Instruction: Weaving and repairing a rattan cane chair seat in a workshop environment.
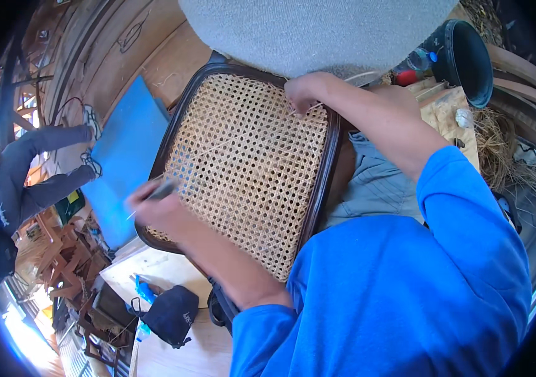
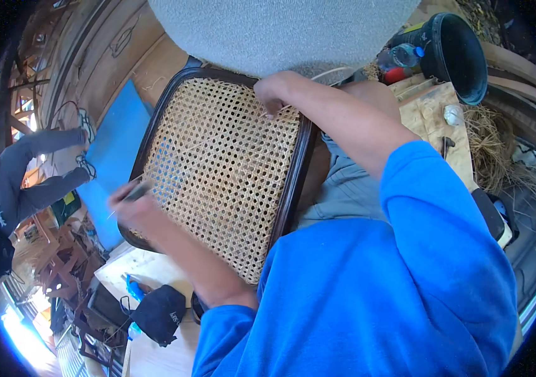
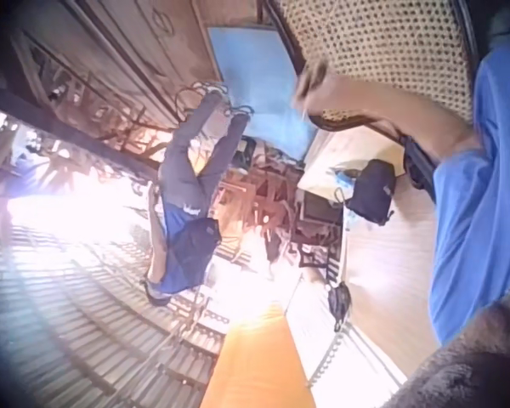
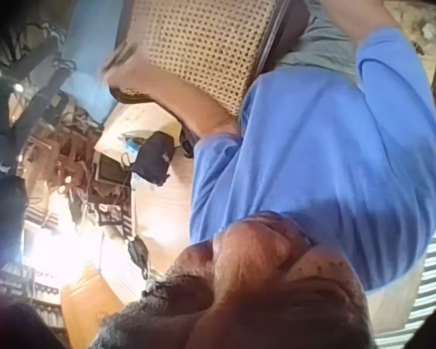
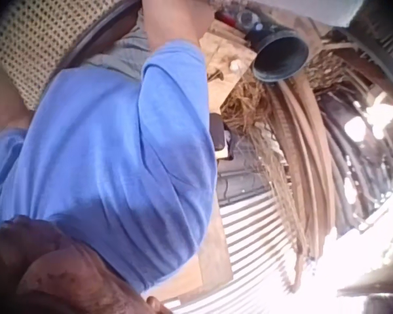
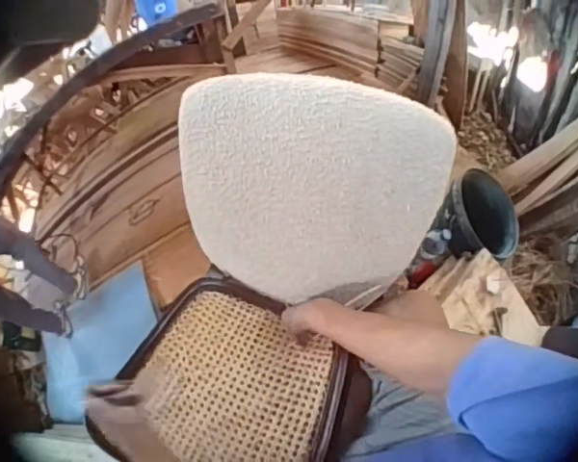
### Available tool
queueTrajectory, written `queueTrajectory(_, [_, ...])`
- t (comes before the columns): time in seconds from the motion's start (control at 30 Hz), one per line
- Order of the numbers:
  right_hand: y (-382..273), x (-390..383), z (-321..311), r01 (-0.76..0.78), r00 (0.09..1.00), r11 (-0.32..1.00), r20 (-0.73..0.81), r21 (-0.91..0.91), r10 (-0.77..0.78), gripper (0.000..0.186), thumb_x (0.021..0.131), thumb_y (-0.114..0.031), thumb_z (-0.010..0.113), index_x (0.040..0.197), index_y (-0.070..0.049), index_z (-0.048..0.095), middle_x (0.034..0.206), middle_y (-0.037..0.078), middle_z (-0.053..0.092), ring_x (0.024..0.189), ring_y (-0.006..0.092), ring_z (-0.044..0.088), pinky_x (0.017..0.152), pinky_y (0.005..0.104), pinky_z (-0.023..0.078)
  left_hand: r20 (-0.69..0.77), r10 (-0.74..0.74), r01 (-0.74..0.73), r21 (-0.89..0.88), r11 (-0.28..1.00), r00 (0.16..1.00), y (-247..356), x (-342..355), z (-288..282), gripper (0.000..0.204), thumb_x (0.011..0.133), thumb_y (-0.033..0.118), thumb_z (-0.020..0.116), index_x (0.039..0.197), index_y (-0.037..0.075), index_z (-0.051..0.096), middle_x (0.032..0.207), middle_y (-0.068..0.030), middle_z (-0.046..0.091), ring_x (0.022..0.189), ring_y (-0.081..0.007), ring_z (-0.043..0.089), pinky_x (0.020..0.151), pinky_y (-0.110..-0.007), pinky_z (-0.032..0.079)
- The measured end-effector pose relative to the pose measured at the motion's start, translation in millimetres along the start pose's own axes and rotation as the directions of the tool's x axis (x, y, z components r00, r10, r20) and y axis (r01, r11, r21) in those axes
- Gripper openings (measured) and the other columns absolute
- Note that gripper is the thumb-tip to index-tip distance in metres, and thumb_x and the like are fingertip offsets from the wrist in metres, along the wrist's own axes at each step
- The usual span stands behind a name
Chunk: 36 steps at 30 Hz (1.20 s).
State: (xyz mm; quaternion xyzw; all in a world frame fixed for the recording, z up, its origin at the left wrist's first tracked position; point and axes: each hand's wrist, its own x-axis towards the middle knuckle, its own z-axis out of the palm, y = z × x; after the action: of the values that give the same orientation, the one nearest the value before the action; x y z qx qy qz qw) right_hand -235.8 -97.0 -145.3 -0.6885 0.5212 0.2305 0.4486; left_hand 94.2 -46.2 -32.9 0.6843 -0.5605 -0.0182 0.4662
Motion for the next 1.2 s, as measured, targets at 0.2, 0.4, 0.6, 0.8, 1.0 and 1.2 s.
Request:
queueTrajectory(0.2, [1,5,5,-0.026,0.996,0.999,0.088,-0.028,0.028,0.039,0.076,-0.031,0.075,0.096,0.001,0.068,0.092,0.013,0.069,0.082,0.0267,0.065,0.069,0.0379,0.053,0.137,-0.611,0.537,-0.649,0.539,0.779,-107,131,-111,0.008,0.066,0.010,0.048,0.062,0.008,0.041,0.059,-0.0050,0.046,0.054,-0.0188,0.047,0.050,-0.033,0.040])
queueTrajectory(0.4, [2,-7,18,0.003,0.997,1.000,-0.073,0.019,-0.002,0.027,0.071,-0.023,0.072,0.087,-0.001,0.067,0.083,0.012,0.067,0.076,0.0264,0.063,0.066,0.0400,0.050,0.029,-0.056,0.035,0.476,0.879,0.998,-171,194,-189,0.009,0.067,0.000,0.060,0.073,-0.006,0.058,0.071,-0.0072,0.060,0.065,-0.0162,0.058,0.055,-0.031,0.048])
queueTrajectory(0.6, [25,-9,46,0.113,0.953,0.956,-0.300,0.269,-0.028,0.013,0.067,-0.019,0.066,0.072,-0.008,0.062,0.075,0.008,0.064,0.068,0.0235,0.060,0.058,0.0386,0.046,0.055,-0.083,0.001,0.828,0.560,0.995,-225,295,-292,0.043,0.066,0.036,0.079,0.091,0.001,0.072,0.077,-0.0127,0.070,0.070,-0.0234,0.064,0.068,-0.036,0.050])
queueTrajectory(0.8, [0,-19,61,0.073,0.884,0.941,-0.458,0.330,0.091,0.009,0.070,-0.023,0.061,0.075,-0.016,0.061,0.079,0.005,0.065,0.077,0.0228,0.062,0.064,0.0409,0.047,0.007,-0.046,0.022,0.804,0.594,0.999,-269,365,-366,0.033,0.070,0.017,0.070,0.096,-0.003,0.067,0.086,-0.0105,0.067,0.076,-0.0222,0.063,0.071,-0.034,0.051])
queueTrajectory(1.0, [-2,-28,60,0.084,0.876,0.935,-0.473,0.343,0.095,0.016,0.072,-0.029,0.064,0.082,-0.016,0.063,0.082,0.003,0.066,0.081,0.0222,0.063,0.070,0.0399,0.047,0.023,-0.167,0.111,0.659,0.744,0.986,-165,357,-373,0.032,0.076,0.018,0.068,0.099,-0.004,0.066,0.088,-0.0123,0.067,0.077,-0.0219,0.064,0.068,-0.032,0.052])
queueTrajectory(1.2, [10,-25,64,0.180,0.883,0.879,-0.467,0.441,0.053,0.018,0.075,-0.024,0.067,0.088,-0.012,0.068,0.084,0.003,0.068,0.078,0.0158,0.062,0.072,0.0315,0.048,-0.011,-0.147,0.100,0.785,0.611,0.989,-229,444,-470,0.027,0.085,0.026,0.064,0.093,0.001,0.067,0.083,-0.0098,0.067,0.075,-0.0193,0.063,0.066,-0.031,0.051])
